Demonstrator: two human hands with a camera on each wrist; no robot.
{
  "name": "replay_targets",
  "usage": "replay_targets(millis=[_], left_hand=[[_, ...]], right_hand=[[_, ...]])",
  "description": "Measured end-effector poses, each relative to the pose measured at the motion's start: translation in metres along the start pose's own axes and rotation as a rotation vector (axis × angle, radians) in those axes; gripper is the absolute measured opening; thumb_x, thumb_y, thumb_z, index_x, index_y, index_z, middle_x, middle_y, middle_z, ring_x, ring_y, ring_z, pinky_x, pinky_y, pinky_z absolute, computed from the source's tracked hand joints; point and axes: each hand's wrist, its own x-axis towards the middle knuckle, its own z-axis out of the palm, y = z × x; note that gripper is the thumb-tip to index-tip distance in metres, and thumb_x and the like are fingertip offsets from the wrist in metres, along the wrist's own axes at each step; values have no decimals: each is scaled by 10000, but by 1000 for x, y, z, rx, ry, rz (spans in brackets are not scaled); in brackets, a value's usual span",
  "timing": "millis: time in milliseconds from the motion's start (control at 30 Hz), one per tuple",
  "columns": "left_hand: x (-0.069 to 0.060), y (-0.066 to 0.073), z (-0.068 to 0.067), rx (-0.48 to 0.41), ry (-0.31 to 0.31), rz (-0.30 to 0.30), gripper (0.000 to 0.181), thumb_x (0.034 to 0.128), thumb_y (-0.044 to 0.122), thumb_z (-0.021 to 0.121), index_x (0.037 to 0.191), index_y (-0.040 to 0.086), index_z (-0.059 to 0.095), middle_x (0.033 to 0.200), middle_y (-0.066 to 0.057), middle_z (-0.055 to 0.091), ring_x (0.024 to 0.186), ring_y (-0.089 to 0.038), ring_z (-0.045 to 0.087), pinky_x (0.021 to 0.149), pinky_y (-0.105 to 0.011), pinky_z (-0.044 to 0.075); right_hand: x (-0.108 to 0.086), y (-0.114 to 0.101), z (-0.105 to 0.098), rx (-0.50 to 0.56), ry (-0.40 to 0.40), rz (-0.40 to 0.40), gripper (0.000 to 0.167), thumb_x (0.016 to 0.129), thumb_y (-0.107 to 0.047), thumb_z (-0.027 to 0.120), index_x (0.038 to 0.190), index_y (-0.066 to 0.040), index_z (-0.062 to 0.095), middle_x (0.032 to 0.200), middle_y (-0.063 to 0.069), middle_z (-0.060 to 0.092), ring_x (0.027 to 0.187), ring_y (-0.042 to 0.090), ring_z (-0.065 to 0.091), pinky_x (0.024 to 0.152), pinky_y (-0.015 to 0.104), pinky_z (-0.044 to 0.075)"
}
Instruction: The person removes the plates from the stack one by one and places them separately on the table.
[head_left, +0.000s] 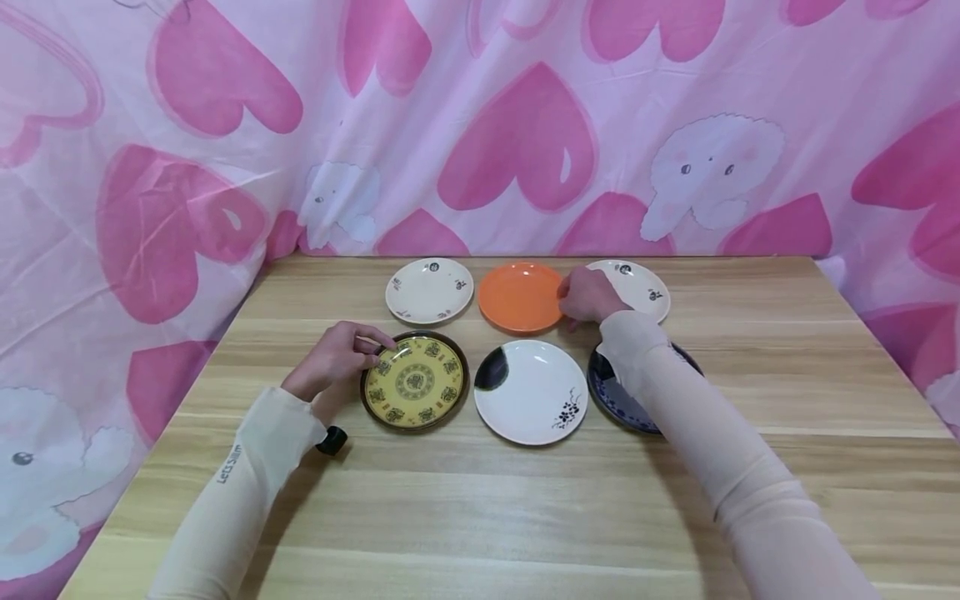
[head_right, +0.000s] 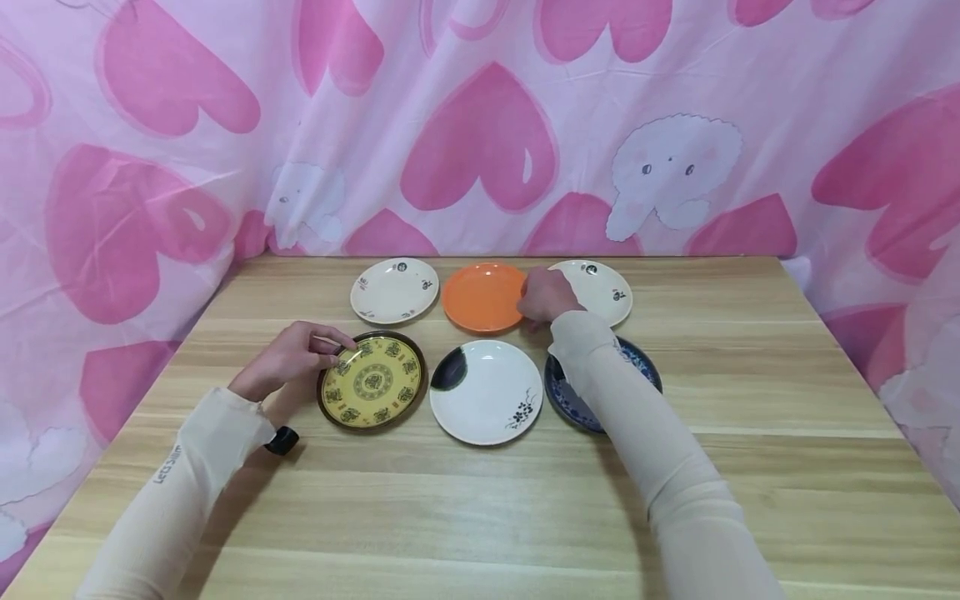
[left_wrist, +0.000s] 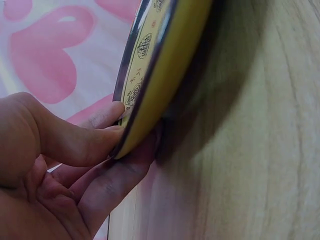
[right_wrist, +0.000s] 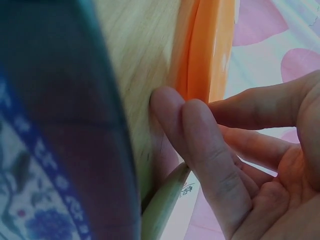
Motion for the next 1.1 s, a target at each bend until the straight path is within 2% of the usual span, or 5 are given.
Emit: replay_targets(millis=[167,400,667,900,1100], left_hand=[[-1,0,1,11,0,3,338,864,-95,640,1159,44,729,1180,-212,718,1053,-244,657,760,-198,525],[0,0,-2,66,-3,51,341,873,-36,671,1193,69,725,1196,-224,719,1133,-345,682,919,-371,583],[-4,6,-6,137,22,124,348,854,-35,698,1186,63,732,1189,-188,730,1100,-356,709,918,-421,590],[-5,5,-4,116,35,113,322,834,-82,698,1131,30,748,1187,-195,726,1042,-357,731,859,-390,614],[-3,7,-2,113,57,106,321,825,-80,713,1122,36,752,1181,-196,726,1016,-345,741,851,-385,616]], right_hand=[[0,0,0,10,-5,-6,419,951,-63,558,1362,20,568,1376,230,577,729,187,734,748,286,604],[0,0,1,-2,-2,2,423,958,-80,561,1370,14,562,1376,225,575,706,179,726,727,265,594],[1,0,1,-9,-3,-15,428,956,-77,550,1371,29,560,1379,242,572,690,169,730,692,242,585],[-1,0,3,5,-4,-10,423,961,-89,558,1371,19,562,1351,231,590,714,184,721,734,261,594],[-1,2,4,15,6,-3,369,958,-123,579,1311,-20,618,1202,182,664,736,184,711,770,283,602]])
